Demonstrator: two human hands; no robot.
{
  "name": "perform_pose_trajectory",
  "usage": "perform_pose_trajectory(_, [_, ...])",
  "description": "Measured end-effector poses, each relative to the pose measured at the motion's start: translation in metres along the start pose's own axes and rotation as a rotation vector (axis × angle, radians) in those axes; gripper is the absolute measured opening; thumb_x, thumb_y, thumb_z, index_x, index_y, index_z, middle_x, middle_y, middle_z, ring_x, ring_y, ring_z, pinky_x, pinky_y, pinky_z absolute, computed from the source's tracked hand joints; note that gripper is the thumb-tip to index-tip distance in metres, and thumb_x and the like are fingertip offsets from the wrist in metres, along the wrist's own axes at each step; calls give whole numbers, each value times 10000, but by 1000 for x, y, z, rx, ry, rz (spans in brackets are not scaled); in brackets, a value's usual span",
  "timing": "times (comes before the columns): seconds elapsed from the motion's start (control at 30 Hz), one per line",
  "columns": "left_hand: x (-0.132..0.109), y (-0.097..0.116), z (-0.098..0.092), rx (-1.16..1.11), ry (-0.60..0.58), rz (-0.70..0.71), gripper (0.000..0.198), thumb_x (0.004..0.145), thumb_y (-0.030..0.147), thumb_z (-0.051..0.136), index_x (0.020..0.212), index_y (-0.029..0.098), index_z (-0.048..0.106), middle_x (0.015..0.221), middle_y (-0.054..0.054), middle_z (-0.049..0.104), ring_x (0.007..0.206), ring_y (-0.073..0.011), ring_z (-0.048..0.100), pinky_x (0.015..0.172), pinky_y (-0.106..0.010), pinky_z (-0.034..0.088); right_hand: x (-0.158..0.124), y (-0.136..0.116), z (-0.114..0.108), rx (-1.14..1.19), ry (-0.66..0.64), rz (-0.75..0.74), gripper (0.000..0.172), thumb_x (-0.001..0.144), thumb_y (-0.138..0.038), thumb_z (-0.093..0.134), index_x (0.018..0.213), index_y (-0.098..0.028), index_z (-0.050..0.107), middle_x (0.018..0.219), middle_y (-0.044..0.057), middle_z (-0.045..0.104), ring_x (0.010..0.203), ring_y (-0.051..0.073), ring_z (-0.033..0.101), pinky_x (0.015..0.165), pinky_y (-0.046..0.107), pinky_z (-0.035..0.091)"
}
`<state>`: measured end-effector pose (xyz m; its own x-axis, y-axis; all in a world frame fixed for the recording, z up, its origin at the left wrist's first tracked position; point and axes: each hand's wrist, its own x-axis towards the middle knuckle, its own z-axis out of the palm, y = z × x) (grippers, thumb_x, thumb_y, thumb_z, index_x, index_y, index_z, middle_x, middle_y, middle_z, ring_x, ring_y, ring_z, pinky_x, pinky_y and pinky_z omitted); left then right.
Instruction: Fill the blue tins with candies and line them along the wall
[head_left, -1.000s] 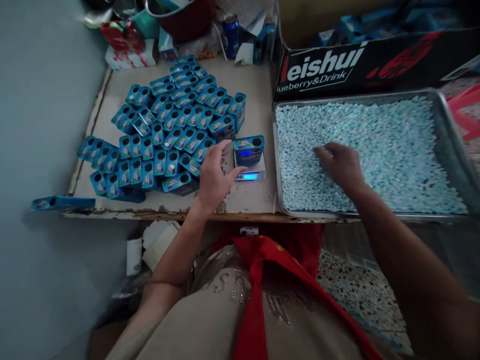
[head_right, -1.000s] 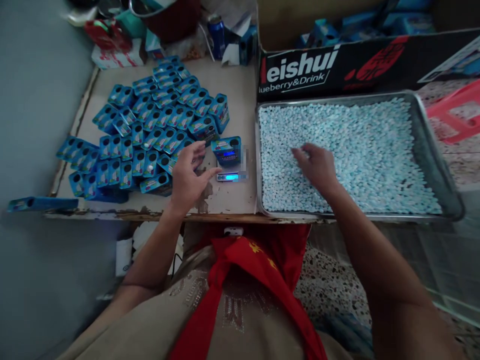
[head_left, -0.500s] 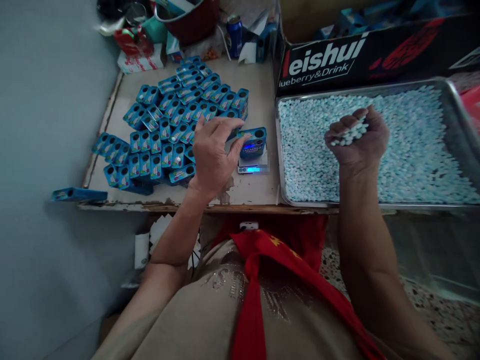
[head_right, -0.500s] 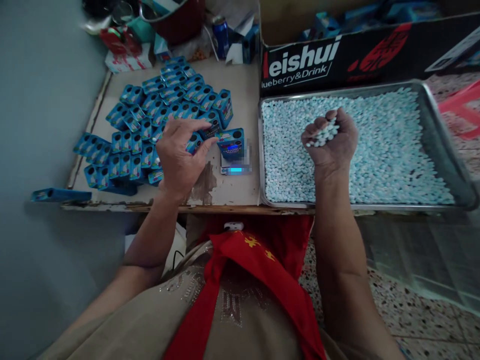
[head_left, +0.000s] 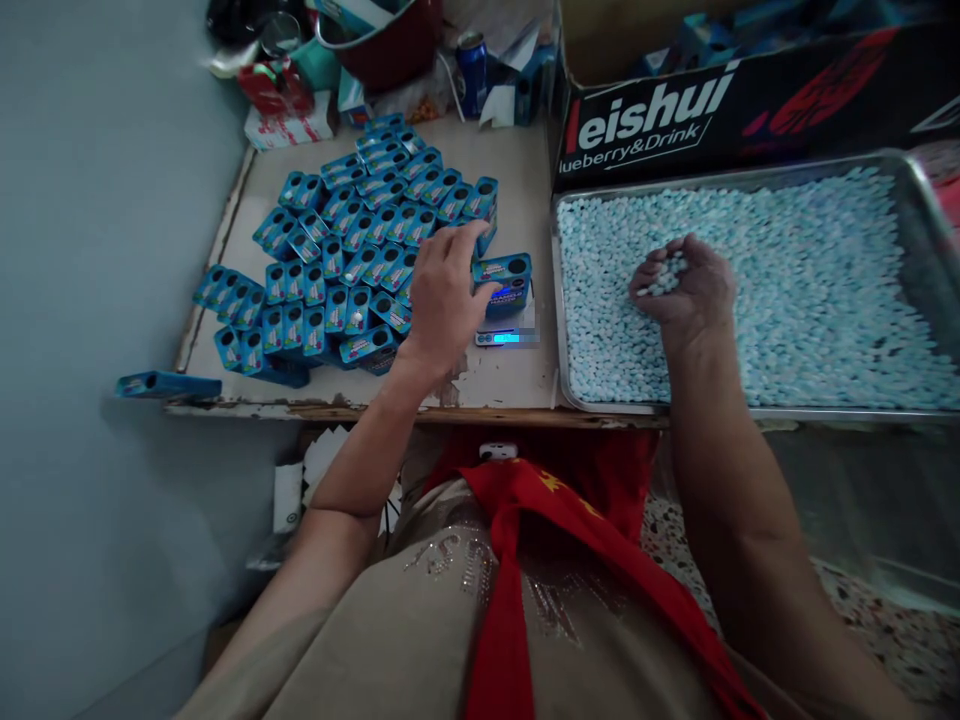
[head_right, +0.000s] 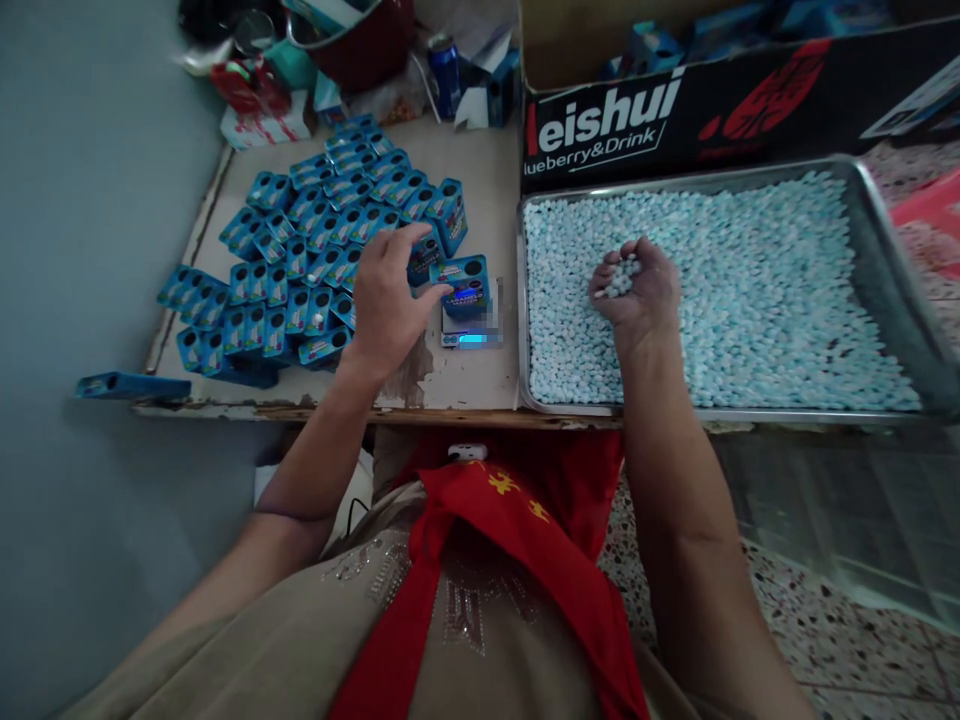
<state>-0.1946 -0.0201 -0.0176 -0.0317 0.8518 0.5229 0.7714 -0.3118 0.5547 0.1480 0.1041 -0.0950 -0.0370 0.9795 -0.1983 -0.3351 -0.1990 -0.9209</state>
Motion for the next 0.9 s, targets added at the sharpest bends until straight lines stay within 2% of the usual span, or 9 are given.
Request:
perform_pose_trajectory(0.07, [-1,-10,8,-5,-7,-13,641,923,297,1013,1453,264,653,1462,-125,699,1491,-413,646,1332,-592,541,-8,-3,11,92,39,9,339,982,-436,626,749,-305,417,742,-17,382,697,207,316,741,357,279])
perform_pose_trajectory(0.17, [-2,-25,22,-16,-36,-43,713,840,179,1037,1447,257,670,1473,-125,715,1455,-399,679,1300,-570,571,-13,-8,17,86,51,7,483,987,-540,753,742,-304,409,726,-34,347,682,206,292,710,346,245])
perform_pose_trajectory(0.27, [4,-28,35,-52,-106,-125,624,771,56,1013,1302,235,737,1347,-97,788,1312,-357,756,1188,-506,634,-18,-13,17,11,6,16,574,1006,-644,759,729,-300,392,736,-48,326,659,189,295,663,324,198])
perform_pose_trajectory(0.33, [13,-19,43,-89,-136,-154,497,774,30,983,1174,229,765,1206,-65,823,1177,-314,789,1094,-449,652,-22,-20,22,-7,-39,-9,551,1036,-625,711,736,-294,389,757,-49,330,649,169,286,635,307,172])
perform_pose_trajectory(0.4, [25,-4,48,-118,-131,-101,441,777,47,983,1121,236,780,1152,-46,831,1126,-291,786,1052,-412,642,-23,-30,33,-37,-108,-93,535,1046,-625,687,756,-295,381,769,-43,329,655,168,301,610,301,180])
perform_pose_trajectory(0.5, [43,25,54,-128,-121,27,442,756,100,1018,1112,246,803,1168,-45,835,1139,-295,776,1051,-407,624,-21,-53,59,-32,-187,-257,559,1030,-711,709,804,-294,412,790,-7,400,710,199,411,583,311,294])
perform_pose_trajectory(0.63, [55,54,65,-121,-170,43,401,750,151,1028,1081,238,818,1146,-59,844,1106,-313,788,1032,-430,632,-18,-73,96,74,-140,-374,609,1028,-860,663,881,-291,505,872,36,517,765,218,539,609,334,448])
perform_pose_trajectory(0.77, [55,65,76,-111,-216,46,349,784,195,1006,1084,228,831,1153,-78,845,1114,-329,788,995,-428,640,-22,-63,108,-58,-79,-450,659,1008,-970,598,965,-312,602,854,39,514,809,256,587,655,375,493])
perform_pose_trajectory(0.9, [55,71,86,-88,-274,47,303,803,201,979,1072,213,839,1136,-90,838,1095,-330,787,984,-429,639,-24,-47,102,-21,-128,-454,638,1002,-965,645,1029,-329,687,825,35,514,792,255,587,645,377,498])
